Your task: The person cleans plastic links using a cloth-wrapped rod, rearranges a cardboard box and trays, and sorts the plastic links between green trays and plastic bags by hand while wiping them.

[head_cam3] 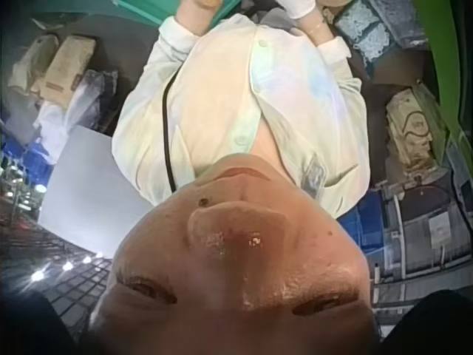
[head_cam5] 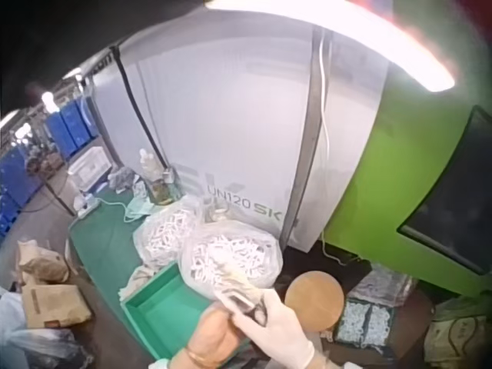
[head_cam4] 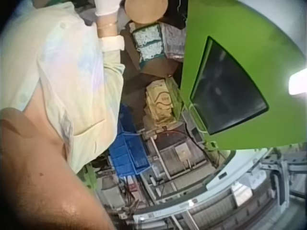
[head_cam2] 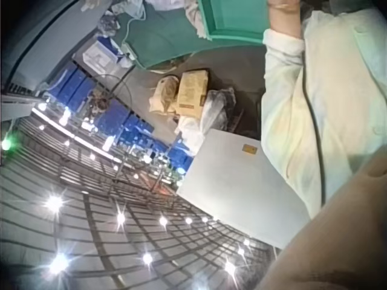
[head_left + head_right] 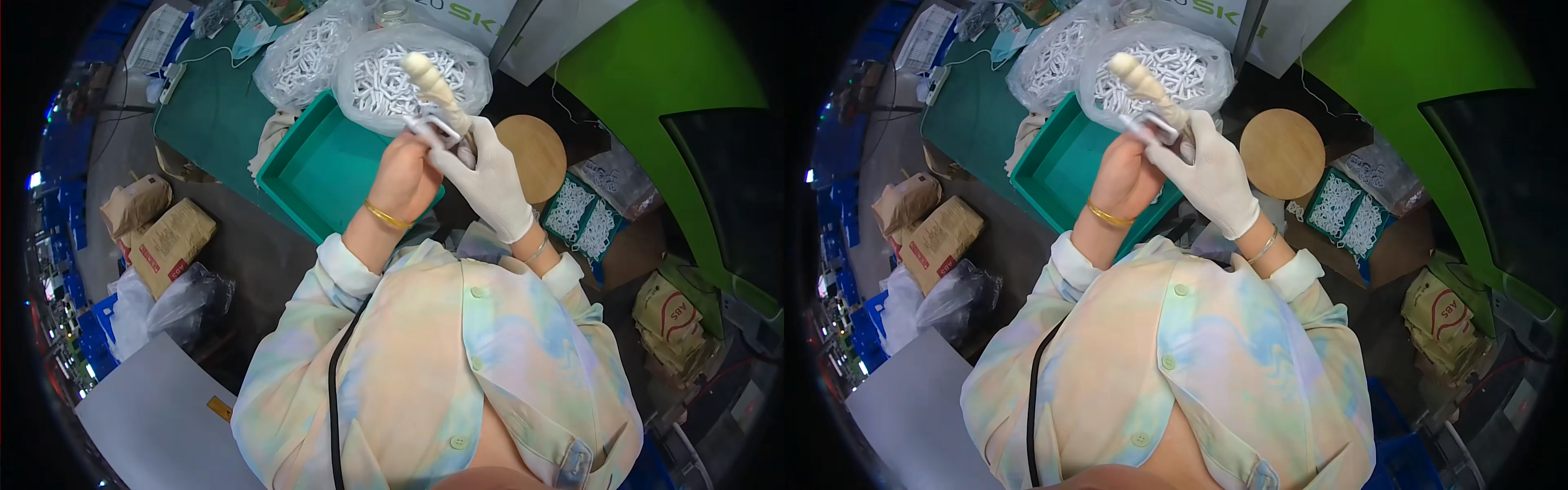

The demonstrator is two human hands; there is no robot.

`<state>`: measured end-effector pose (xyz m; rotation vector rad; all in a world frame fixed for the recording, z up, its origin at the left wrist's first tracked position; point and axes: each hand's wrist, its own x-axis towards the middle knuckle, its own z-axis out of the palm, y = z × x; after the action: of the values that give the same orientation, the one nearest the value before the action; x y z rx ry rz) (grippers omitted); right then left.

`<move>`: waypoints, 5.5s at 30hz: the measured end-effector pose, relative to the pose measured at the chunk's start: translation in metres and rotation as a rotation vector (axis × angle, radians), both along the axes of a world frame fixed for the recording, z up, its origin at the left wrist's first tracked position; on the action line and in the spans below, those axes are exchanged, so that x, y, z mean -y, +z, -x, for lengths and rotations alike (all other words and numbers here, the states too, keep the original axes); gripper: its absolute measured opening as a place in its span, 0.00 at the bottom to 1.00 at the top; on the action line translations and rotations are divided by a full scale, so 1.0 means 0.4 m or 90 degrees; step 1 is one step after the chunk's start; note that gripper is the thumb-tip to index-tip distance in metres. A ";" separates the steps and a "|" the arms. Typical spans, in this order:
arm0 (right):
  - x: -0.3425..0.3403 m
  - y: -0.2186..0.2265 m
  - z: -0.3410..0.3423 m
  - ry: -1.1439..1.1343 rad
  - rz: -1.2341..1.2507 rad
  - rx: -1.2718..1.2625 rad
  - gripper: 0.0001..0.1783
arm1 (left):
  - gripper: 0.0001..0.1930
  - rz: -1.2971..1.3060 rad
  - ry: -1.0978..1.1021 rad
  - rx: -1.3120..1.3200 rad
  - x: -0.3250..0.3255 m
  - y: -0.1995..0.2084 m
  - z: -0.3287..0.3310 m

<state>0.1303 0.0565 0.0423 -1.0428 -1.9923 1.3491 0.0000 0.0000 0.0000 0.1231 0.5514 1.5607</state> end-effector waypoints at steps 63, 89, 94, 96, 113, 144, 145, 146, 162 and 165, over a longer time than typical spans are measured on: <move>0.002 -0.024 -0.108 0.010 -0.058 0.022 0.15 | 0.18 -0.119 0.061 0.111 -0.027 0.077 0.147; -0.074 -0.070 -0.167 -0.136 -0.030 -0.004 0.20 | 0.12 -0.160 -0.461 -1.182 -0.102 0.103 0.343; -0.065 -0.048 -0.138 -0.109 -0.006 0.049 0.19 | 0.20 0.153 -0.643 -1.254 0.063 -0.289 0.273; -0.061 -0.056 -0.133 -0.092 -0.016 0.028 0.19 | 0.22 0.208 -0.506 -1.308 0.131 -0.365 0.196; -0.023 -0.067 -0.115 -0.036 -0.001 0.062 0.18 | 0.13 0.172 -0.197 -0.906 0.127 -0.226 0.158; -0.039 0.025 -0.043 0.098 0.013 -0.003 0.11 | 0.16 0.034 -0.026 -1.024 -0.018 0.050 0.017; -0.032 0.022 -0.040 0.056 0.022 -0.029 0.11 | 0.15 0.075 -0.054 -1.053 -0.024 0.042 0.024; -0.025 0.018 -0.039 0.014 0.032 -0.055 0.11 | 0.15 0.077 -0.052 -1.053 -0.027 0.033 0.035; -0.002 0.060 0.013 -0.005 -0.084 -0.111 0.14 | 0.27 -0.131 -0.114 0.073 -0.053 0.041 -0.001; -0.006 0.042 0.005 0.012 -0.072 -0.058 0.11 | 0.26 -0.105 -0.086 0.028 -0.044 0.052 0.003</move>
<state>0.1284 0.0589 0.0592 -0.8986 -1.9902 1.2547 -0.0014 0.0177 0.0207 0.2461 0.3725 1.4712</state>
